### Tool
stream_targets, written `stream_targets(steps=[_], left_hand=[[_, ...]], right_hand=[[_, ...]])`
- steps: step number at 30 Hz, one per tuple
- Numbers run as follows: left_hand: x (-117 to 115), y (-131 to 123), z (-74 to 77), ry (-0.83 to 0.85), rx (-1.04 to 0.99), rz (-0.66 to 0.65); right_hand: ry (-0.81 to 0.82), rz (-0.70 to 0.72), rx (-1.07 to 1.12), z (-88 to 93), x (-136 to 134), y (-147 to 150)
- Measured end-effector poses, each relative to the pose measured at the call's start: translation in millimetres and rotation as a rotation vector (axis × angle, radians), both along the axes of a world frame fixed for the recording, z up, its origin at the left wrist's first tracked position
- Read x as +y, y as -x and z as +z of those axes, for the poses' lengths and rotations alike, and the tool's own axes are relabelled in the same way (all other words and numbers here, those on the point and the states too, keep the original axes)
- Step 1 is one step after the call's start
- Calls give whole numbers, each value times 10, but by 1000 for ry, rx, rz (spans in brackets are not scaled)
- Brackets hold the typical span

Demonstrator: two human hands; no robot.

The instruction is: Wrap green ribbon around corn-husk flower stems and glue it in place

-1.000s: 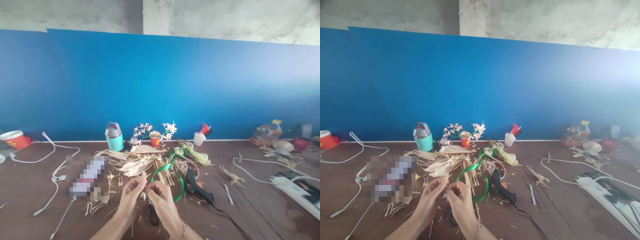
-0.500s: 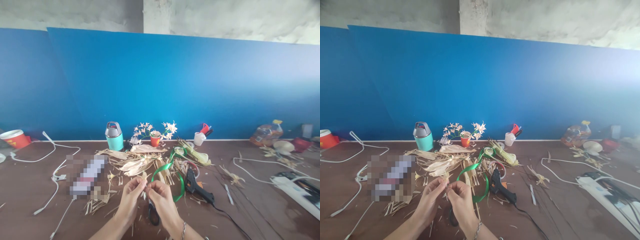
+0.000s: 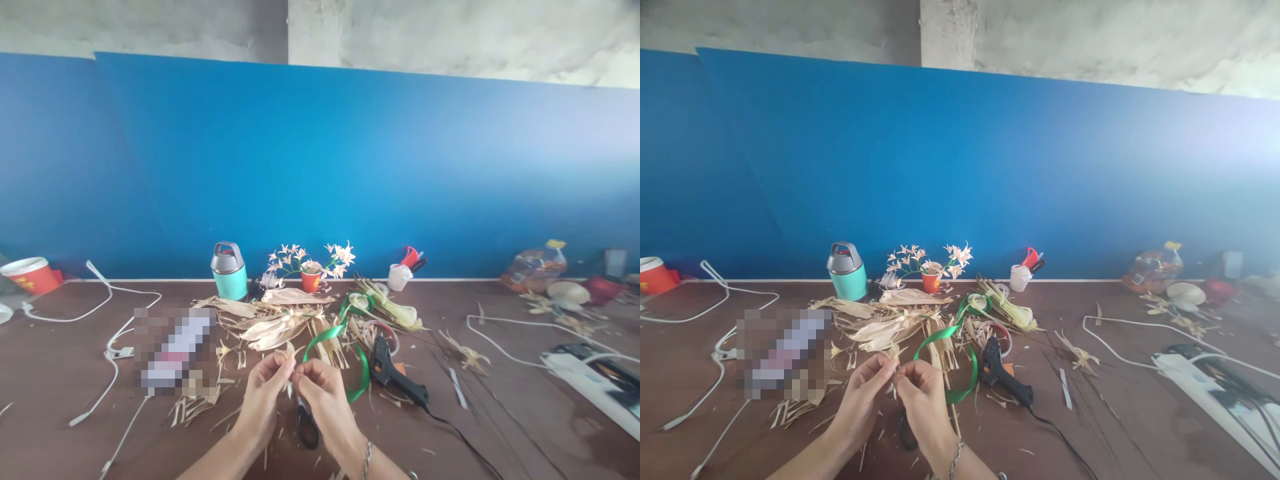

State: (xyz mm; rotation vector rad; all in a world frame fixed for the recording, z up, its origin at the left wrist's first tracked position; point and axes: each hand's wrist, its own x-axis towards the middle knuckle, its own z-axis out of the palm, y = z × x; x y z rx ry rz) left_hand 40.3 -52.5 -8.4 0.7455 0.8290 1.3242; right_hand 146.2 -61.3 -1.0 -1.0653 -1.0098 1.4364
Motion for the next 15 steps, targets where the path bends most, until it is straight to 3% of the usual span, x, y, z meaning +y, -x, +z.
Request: stream_targets(steps=[15], left_hand=[[52, 45, -19, 47, 51, -18]], right_hand=[[-90, -74, -105, -91, 115, -61]])
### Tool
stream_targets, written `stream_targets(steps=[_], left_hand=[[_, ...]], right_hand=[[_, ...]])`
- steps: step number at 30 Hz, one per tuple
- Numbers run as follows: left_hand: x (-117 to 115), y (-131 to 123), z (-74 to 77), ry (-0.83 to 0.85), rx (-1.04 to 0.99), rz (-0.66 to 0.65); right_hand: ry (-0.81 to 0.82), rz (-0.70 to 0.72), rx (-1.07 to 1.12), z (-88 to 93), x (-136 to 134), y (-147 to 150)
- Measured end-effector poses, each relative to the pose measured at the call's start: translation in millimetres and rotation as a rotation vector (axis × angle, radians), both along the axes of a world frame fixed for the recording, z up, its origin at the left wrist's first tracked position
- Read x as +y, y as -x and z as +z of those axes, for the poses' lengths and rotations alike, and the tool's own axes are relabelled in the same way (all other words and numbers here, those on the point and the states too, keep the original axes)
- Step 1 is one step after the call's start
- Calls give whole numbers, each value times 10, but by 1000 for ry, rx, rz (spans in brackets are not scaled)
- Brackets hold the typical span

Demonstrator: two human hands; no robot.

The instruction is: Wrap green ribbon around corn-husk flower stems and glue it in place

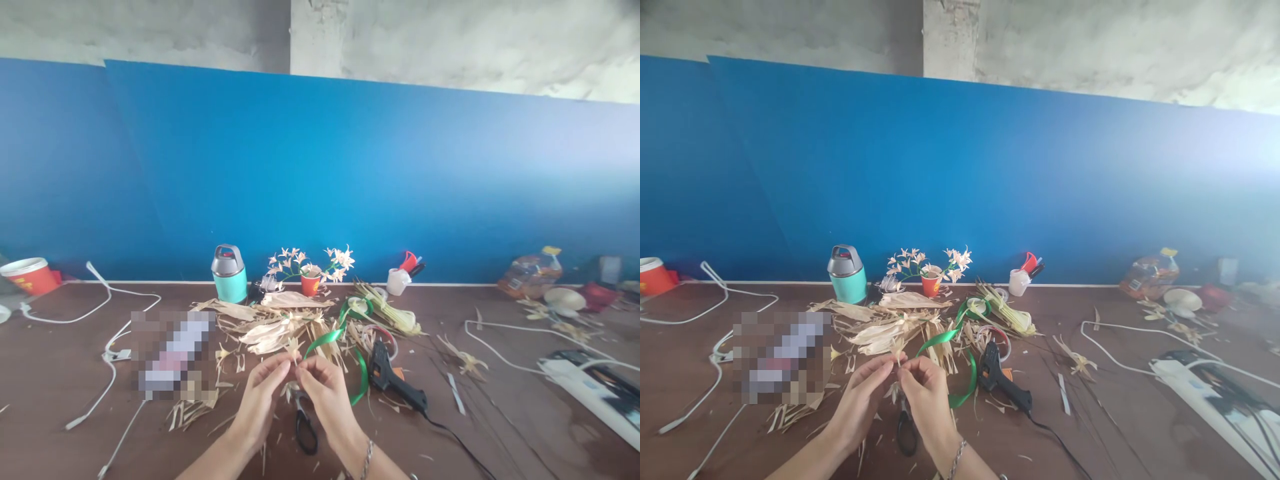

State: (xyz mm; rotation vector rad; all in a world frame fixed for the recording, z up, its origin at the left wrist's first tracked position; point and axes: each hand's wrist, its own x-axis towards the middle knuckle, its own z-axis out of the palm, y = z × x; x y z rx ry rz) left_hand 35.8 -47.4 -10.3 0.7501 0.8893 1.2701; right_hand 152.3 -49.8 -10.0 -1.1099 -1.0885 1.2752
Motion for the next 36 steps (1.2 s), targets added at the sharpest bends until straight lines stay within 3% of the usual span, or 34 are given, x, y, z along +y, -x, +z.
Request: stream_targets(steps=[10, 23, 31, 36], left_hand=[[-27, 5, 48, -102, 162, 58], [-35, 6, 93, -54, -3, 1], [-15, 41, 114, -73, 190, 67], [51, 109, 85, -95, 289, 107]], right_hand=[[-92, -16, -303, 63, -34, -5], [-244, -35, -448, 117, -83, 6], [-130, 11, -464, 50, -53, 13], [-171, 111, -679, 160, 15, -132]])
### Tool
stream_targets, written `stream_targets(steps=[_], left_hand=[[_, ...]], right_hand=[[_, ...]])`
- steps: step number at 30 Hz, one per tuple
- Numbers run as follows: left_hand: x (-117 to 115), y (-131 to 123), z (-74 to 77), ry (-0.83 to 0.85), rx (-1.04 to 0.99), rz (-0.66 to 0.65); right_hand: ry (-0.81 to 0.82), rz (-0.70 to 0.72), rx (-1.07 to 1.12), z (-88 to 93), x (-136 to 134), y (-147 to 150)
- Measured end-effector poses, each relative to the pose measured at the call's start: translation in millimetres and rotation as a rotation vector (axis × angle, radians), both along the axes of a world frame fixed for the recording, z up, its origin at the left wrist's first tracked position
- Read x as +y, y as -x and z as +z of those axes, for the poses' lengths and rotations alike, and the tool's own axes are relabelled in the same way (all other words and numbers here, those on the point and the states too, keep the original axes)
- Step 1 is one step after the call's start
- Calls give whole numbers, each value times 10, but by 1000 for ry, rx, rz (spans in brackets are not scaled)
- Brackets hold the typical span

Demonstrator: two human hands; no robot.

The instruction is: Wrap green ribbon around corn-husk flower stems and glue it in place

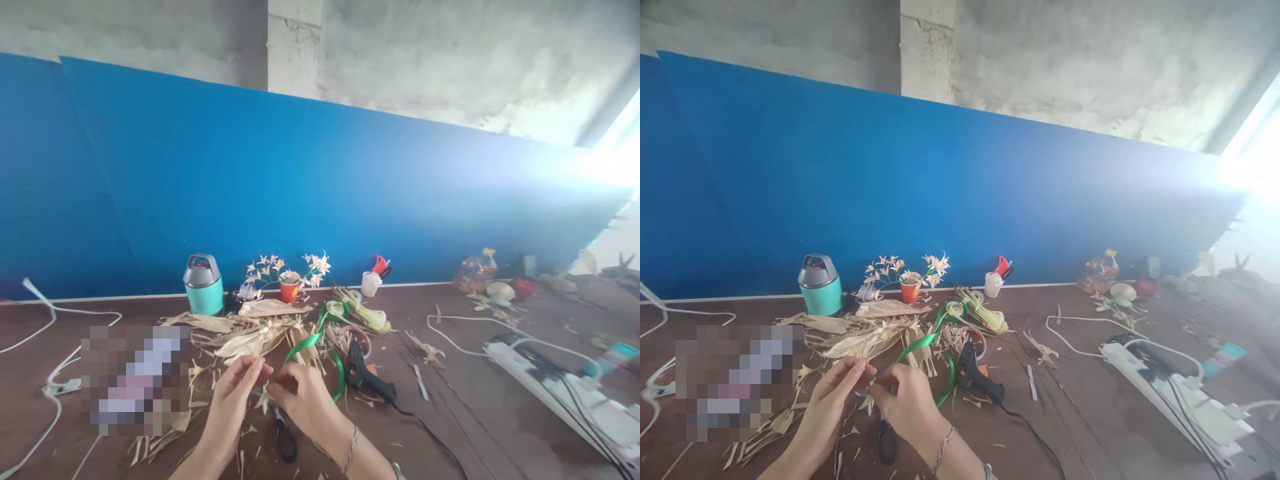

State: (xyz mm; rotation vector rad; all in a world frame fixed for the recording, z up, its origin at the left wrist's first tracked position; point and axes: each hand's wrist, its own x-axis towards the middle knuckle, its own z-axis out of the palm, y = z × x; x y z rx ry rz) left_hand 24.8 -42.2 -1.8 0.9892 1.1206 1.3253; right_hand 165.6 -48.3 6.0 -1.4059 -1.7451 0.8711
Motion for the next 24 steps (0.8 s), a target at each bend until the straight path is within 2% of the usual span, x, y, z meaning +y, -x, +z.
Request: stream_targets(steps=[4, 7, 9, 11, 14, 19, 24], left_hand=[[30, 27, -21, -9, 1, -29], [38, 21, -22, 55, -50, -42], [44, 13, -30, 73, -67, -50], [48, 6, -43, 72, -86, -67], [43, -7, -47, 71, -151, -84], [23, -26, -7, 100, -211, -132], [40, -24, -52, 97, -191, -162]], right_hand=[[-77, -90, -360, 285, 75, -383], [-27, -236, -603, 439, 116, -747], [50, -332, -721, 465, 119, -958], [110, -390, -785, 429, 95, -1112], [150, -406, -864, 288, 28, -1227], [172, -416, -971, 19, -57, -1248], [187, -405, -995, -66, -70, -1241]])
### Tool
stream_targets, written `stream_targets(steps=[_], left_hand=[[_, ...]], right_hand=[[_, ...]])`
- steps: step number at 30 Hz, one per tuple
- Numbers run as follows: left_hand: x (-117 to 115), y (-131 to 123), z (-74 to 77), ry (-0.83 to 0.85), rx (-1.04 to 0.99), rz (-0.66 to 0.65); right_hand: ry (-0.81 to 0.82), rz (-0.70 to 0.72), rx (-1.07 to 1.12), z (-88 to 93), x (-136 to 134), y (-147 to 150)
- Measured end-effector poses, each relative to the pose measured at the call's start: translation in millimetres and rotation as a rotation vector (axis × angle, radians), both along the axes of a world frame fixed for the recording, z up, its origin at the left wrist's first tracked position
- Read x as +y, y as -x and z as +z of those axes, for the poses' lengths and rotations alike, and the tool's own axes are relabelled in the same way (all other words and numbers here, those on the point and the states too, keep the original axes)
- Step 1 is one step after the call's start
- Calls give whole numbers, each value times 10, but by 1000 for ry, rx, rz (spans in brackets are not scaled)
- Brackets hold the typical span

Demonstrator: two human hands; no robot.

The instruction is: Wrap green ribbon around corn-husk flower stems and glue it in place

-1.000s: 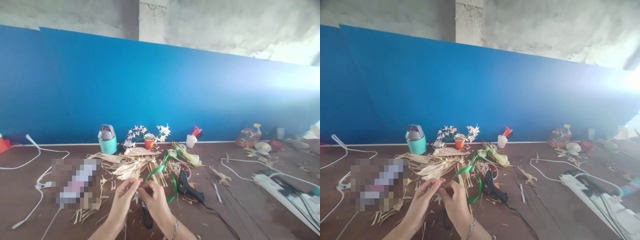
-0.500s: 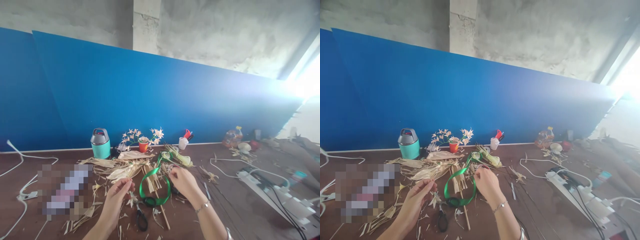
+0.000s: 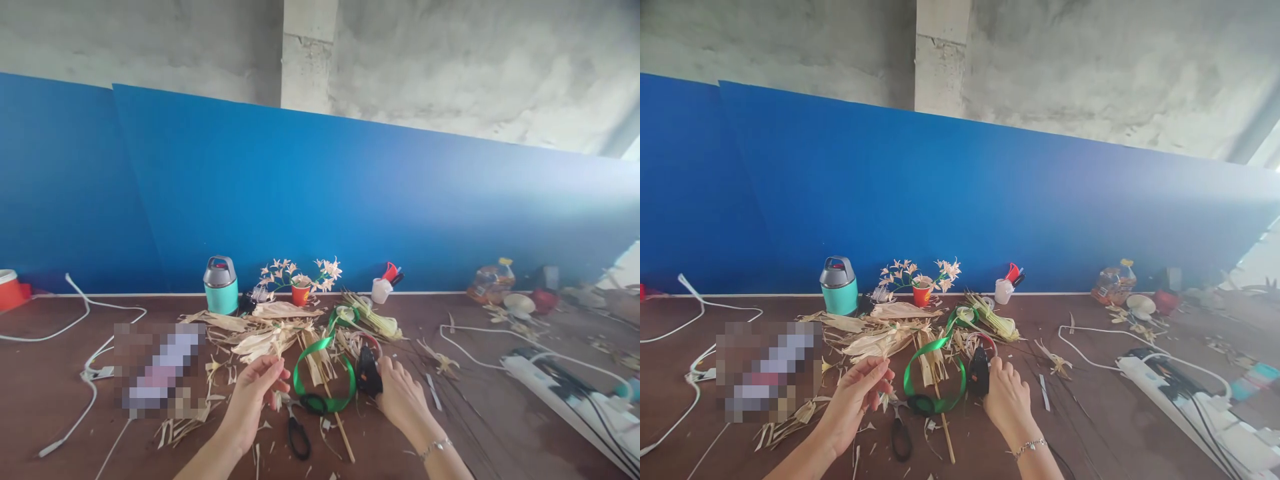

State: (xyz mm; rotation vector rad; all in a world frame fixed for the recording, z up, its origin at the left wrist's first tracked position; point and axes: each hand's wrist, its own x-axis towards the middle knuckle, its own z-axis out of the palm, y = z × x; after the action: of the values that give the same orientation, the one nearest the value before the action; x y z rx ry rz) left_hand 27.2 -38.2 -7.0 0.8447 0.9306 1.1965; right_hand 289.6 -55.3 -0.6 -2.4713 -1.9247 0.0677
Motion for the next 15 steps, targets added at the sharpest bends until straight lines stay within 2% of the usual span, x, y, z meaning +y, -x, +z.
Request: stream_targets(steps=[5, 9, 11, 13, 15], left_hand=[[11, -8, -17, -8, -29, -14], [-2, -12, 29, 38, -18, -6], [-3, -9, 38, 53, -19, 10], [4, -9, 34, 59, -29, 27], [17, -11, 27, 60, -33, 42]], right_hand=[[-29, 3, 27, 3, 16, -30], [-164, -78, 97, 52, 68, -101], [-260, -73, 181, 106, 97, -111], [-370, 33, 333, 168, 112, -64], [-462, 240, 513, 225, 103, 54]])
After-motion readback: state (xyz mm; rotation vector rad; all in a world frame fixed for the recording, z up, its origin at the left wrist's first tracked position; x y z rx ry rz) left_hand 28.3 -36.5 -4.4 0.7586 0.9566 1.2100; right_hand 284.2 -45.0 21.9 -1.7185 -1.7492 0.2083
